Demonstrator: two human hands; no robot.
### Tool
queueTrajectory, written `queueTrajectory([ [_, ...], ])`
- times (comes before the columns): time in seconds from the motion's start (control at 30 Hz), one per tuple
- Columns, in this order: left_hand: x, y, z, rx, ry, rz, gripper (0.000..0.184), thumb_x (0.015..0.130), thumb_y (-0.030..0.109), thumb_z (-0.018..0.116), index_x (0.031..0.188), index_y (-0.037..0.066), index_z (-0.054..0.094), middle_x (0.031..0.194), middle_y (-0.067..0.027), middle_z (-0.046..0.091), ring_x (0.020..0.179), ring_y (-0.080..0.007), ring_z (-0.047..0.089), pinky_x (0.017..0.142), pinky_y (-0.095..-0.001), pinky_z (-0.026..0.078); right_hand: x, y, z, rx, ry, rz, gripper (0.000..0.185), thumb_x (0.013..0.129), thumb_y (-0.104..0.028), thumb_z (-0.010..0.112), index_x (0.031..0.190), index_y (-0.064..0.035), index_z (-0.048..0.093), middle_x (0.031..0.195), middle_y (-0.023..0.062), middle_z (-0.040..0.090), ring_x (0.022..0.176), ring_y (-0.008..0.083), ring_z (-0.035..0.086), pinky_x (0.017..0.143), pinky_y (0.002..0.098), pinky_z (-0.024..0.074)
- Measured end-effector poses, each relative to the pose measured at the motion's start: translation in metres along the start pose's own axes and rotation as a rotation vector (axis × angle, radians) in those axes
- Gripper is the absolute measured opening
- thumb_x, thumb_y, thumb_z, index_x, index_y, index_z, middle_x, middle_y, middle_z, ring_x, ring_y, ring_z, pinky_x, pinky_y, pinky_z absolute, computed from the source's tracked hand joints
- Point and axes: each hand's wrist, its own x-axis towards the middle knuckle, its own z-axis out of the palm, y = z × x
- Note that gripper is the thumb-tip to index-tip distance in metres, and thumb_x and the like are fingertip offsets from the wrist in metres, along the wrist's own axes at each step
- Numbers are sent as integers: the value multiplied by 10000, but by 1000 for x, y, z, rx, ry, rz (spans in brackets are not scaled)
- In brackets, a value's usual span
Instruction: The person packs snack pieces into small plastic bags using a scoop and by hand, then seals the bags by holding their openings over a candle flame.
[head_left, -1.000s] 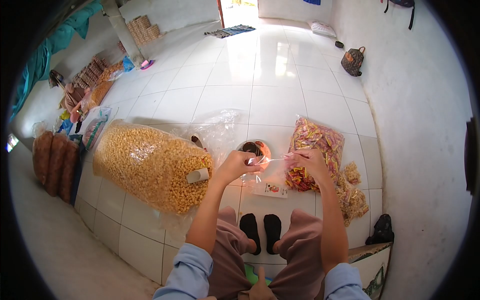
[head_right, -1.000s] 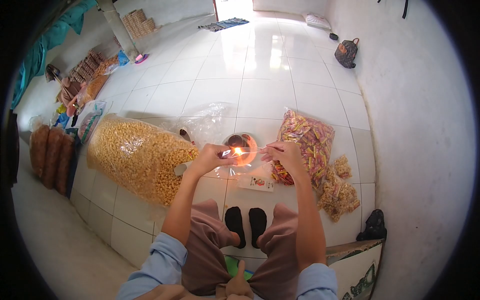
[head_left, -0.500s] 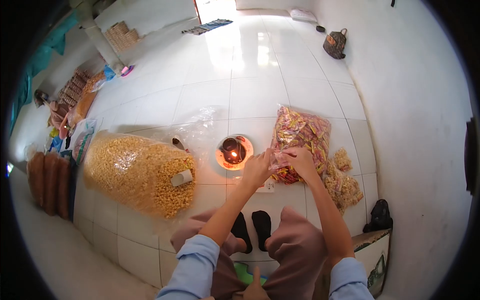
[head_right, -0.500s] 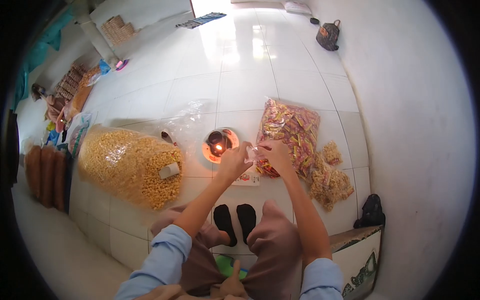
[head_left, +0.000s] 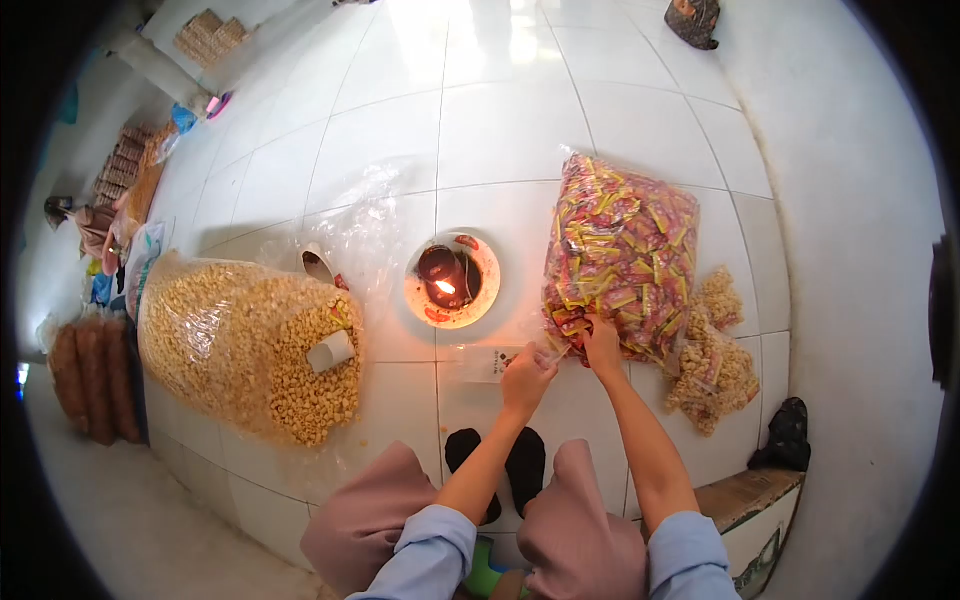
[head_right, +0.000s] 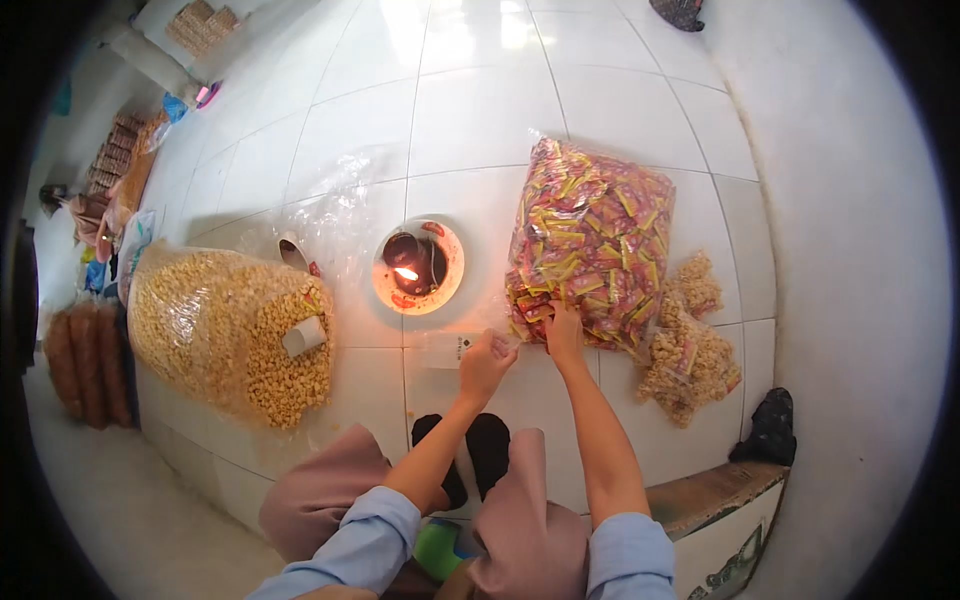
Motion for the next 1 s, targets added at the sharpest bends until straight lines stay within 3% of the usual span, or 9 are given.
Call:
queueTrajectory([
  [0.13, 7, -8, 8, -8, -2, -22, 240, 652, 183, 696, 801, 84, 535, 644, -24, 593, 623, -186, 594, 562, -323, 463, 2, -7, 8, -198, -42, -34, 433, 702, -219, 654, 1092, -77, 530, 1112, 172, 441, 1052, 346, 440, 757, 396, 473],
  [0.2, 11, -11, 10, 14, 18, -8, 231, 671, 192, 703, 790, 64, 554, 619, -41, 583, 543, -141, 570, 527, -273, 459, -4, -16, 4, -290, -23, -56, 424, 699, -225, 659, 1079, -82, 536, 1092, 165, 446, 1025, 337, 453, 753, 390, 476],
  [0.47, 6, -10, -5, -59, 2, -58, 238, 653, 168, 691, 818, 86, 538, 636, -22, 590, 570, -177, 584, 559, -317, 465, -4, -28, 10, -394, 120, -223, 236, 743, -196, 634, 939, -66, 612, 967, 100, 453, 924, 253, 488, 695, 364, 471],
  [0.53, 5, -6, -12, -63, 18, -37, 240, 655, 170, 690, 819, 83, 538, 638, -26, 589, 567, -176, 581, 554, -321, 464, -7, -36, 2, -205, 176, -152, 139, 771, -164, 598, 834, -43, 628, 926, 90, 496, 828, 243, 515, 683, 360, 457],
  [0.63, 6, 8, -26, -96, 38, 24, 246, 664, 180, 687, 829, 80, 535, 655, -36, 591, 570, -182, 580, 542, -322, 460, -7, -45, -23, 127, 270, -60, 144, 786, -162, 589, 838, -33, 626, 812, 107, 508, 732, 253, 526, 632, 344, 450],
  [0.7, 7, 25, -38, -131, 75, 91, 260, 674, 187, 686, 840, 73, 521, 644, -41, 580, 560, -191, 573, 528, -317, 451, -14, -78, -65, 143, 375, -102, 156, 782, -151, 608, 871, -24, 617, 763, 97, 547, 663, 217, 546, 592, 306, 442],
  [0.8, 1, 72, -70, -199, 105, 138, 284, 678, 189, 686, 853, 61, 504, 635, -51, 556, 556, -202, 556, 515, -314, 438, -39, -137, -130, 652, 385, -59, 224, 757, -115, 647, 940, 3, 596, 832, 65, 611, 635, 90, 534, 572, 231, 423],
  [0.9, -10, 110, -106, -271, 176, 268, 294, 680, 169, 682, 862, 43, 488, 629, -67, 525, 553, -207, 531, 509, -317, 426, -65, -177, -179, 726, 239, -258, 227, 746, -92, 653, 940, 10, 596, 822, 56, 604, 617, 86, 513, 563, 221, 420],
  [1.0, -23, 137, -151, -285, 173, 382, 302, 676, 142, 684, 873, 33, 483, 631, -77, 501, 560, -210, 514, 513, -319, 422, -98, -218, -225, 498, 270, -429, 235, 724, -78, 666, 928, 15, 599, 805, 72, 589, 653, 113, 512, 591, 230, 420],
])
